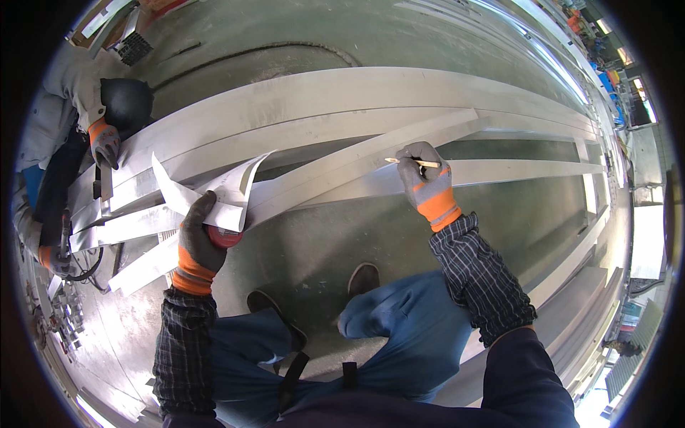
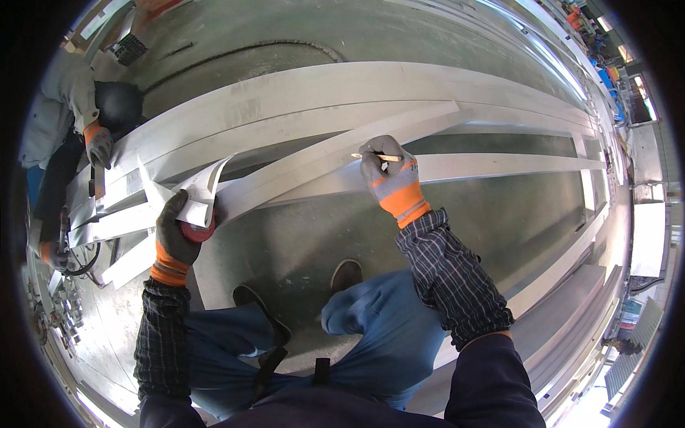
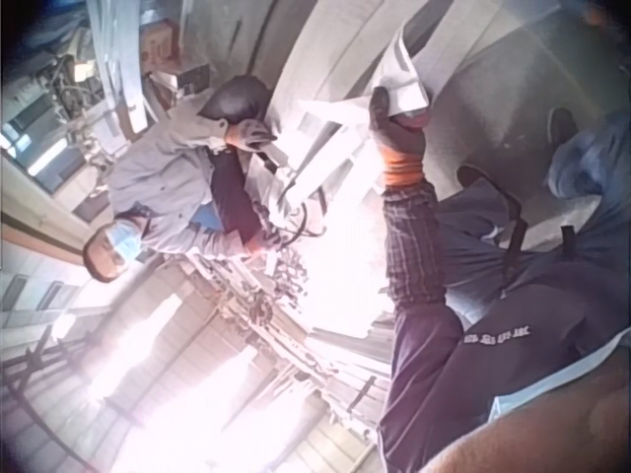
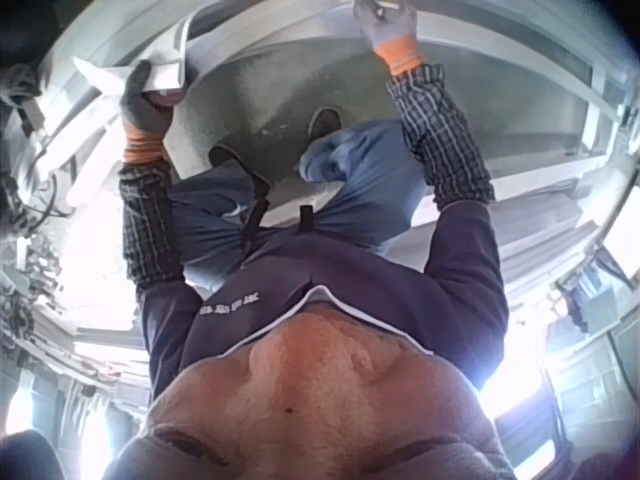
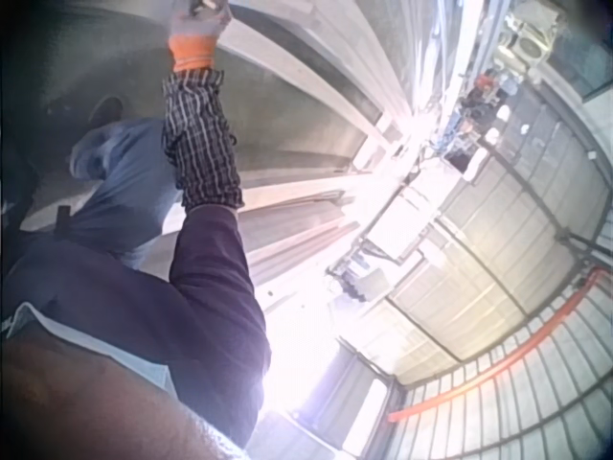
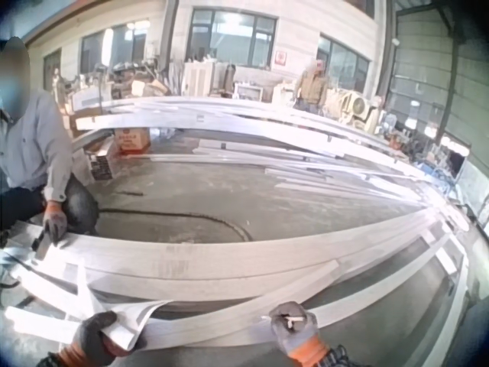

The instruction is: The person measures and marks a long aluminum profile using a tape measure and a pencil while sitting on the floor. After marking, the person stands up, carries the profile through the workshop, and places it on a pile of similar profiles.

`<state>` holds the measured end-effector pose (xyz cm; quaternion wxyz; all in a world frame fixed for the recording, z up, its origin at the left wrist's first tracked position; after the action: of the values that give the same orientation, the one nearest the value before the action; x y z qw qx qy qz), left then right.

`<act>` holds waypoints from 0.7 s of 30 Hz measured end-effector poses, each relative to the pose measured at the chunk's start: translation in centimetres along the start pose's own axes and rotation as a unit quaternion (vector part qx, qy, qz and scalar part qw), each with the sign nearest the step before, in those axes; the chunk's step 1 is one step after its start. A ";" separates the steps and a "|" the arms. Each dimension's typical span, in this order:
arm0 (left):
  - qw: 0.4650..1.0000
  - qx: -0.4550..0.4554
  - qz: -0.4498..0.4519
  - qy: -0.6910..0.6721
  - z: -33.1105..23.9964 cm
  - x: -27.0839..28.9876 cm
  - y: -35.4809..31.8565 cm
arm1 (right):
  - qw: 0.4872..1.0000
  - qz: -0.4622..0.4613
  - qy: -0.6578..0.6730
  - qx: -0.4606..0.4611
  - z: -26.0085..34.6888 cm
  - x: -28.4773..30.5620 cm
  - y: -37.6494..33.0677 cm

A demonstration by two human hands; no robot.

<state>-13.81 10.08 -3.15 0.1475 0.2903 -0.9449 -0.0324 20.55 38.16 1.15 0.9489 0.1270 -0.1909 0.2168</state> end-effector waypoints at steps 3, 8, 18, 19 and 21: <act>0.999 0.013 0.008 -0.030 0.4 -0.2 -0.3 | 0.999 -0.034 0.028 0.009 0.4 0.7 0.2; 0.984 -0.111 0.043 0.132 -2.2 0.8 -0.6 | 0.997 -0.041 0.070 -0.014 0.8 1.1 0.4; 0.990 -0.033 0.130 0.042 -2.0 2.0 2.3 | 0.992 0.002 0.120 -0.036 0.8 0.4 0.1; 0.988 0.057 0.109 -0.091 -0.5 2.6 1.9 | 0.994 0.010 0.101 -0.030 1.0 0.1 0.3; 0.971 0.122 0.072 -0.193 -0.6 2.6 1.9 | 0.997 0.007 0.072 -0.033 0.4 -0.3 0.5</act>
<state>-16.69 10.24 -1.67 -0.0722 0.2253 -0.9709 0.0383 19.94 38.33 1.43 0.9624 0.0780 -0.1300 0.2253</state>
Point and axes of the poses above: each hand's wrist, its own y-axis towards the middle knuckle, its own x-axis out of the back of the hand, z = x × y, the point moved 9 cm from there along y, towards the middle knuckle, and after that the axes turned 5 degrees about -x, right-handed, at the moved point
